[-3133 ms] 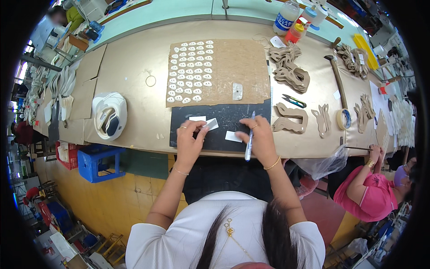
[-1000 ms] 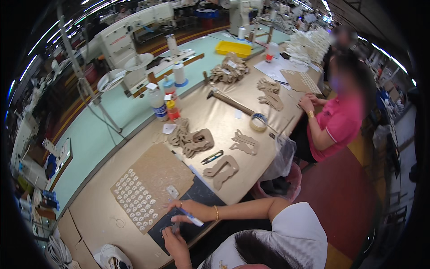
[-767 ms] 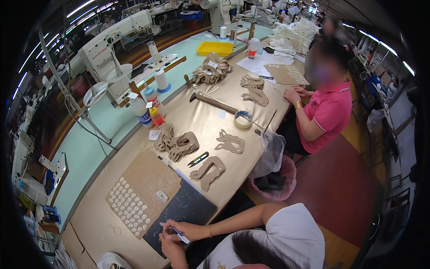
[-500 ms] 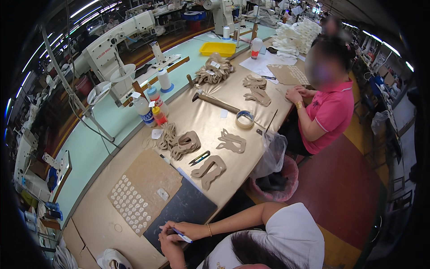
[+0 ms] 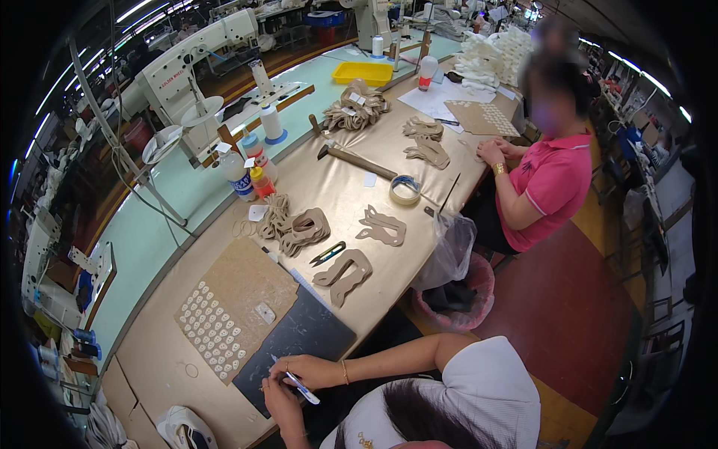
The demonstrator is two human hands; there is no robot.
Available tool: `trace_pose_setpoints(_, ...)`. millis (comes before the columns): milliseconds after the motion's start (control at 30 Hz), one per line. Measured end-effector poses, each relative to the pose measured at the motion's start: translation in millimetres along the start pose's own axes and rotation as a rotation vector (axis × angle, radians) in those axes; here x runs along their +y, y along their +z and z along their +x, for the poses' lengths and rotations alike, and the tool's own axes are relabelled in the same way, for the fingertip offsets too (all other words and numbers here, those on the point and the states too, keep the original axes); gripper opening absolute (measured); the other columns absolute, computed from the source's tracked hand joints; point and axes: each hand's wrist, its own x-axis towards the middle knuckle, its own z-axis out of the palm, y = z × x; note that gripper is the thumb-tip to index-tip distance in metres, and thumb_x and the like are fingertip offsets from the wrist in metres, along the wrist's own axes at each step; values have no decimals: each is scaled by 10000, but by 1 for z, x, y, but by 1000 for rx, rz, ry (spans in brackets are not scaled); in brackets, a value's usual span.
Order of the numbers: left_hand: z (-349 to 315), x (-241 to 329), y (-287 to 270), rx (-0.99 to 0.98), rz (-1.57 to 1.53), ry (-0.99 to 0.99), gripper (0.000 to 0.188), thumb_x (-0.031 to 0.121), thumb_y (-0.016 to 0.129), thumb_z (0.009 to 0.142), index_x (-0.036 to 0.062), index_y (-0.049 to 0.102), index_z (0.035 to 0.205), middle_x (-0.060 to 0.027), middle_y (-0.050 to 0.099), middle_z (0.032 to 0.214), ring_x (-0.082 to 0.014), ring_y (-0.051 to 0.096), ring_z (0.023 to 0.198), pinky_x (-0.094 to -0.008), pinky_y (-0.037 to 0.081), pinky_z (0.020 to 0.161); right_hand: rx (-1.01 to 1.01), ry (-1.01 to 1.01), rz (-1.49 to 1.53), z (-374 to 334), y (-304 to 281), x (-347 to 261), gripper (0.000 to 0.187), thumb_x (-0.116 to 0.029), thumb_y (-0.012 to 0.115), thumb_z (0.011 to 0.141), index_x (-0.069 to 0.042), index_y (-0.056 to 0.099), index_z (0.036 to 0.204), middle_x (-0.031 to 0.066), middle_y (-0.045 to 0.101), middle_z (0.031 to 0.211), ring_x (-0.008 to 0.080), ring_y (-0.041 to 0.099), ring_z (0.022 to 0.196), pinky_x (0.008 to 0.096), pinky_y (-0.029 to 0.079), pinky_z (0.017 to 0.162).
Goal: The person cuts small white fabric pieces using a rotary cutter and a template on a cutting mat. They repeatedly pick up pieces, align them, cut, and place them aside. The person also writes on small white labels with a pen.
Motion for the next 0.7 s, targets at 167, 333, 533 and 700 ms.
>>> trace_pose_setpoints(167,0,11,3,79,-261,16,187,58,638,930,-35,576,1079,-207,649,994,-382,634,902,-453,491,786,114,-38,-100,1,-20,-8,240,-42,687,843,-30,626,1075,135,684,1021,322,682,949,384,540,823)
trace_pose_setpoints(333,2,40,5,4,-438,-194,308,114,727,915,-31,554,1124,-165,624,899,-263,633,834,-379,495,734,137,-51,-117,-13,-45,-11,184,-22,686,825,-31,645,1004,135,691,956,335,685,870,387,548,776)
trace_pose_setpoints(533,12,41,23,128,-506,52,584,92,754,884,1,469,1386,-192,521,1254,-287,579,1049,-395,478,912,443,-83,-161,-23,-96,-21,186,3,669,841,-36,657,1022,110,672,919,273,682,844,362,538,764)
trace_pose_setpoints(700,17,42,40,281,-278,253,584,73,726,896,14,460,1412,-231,416,1417,-373,464,1247,-453,365,1078,955,-31,-237,-35,-160,4,158,36,661,899,-28,655,1044,52,673,952,138,622,873,287,517,814)
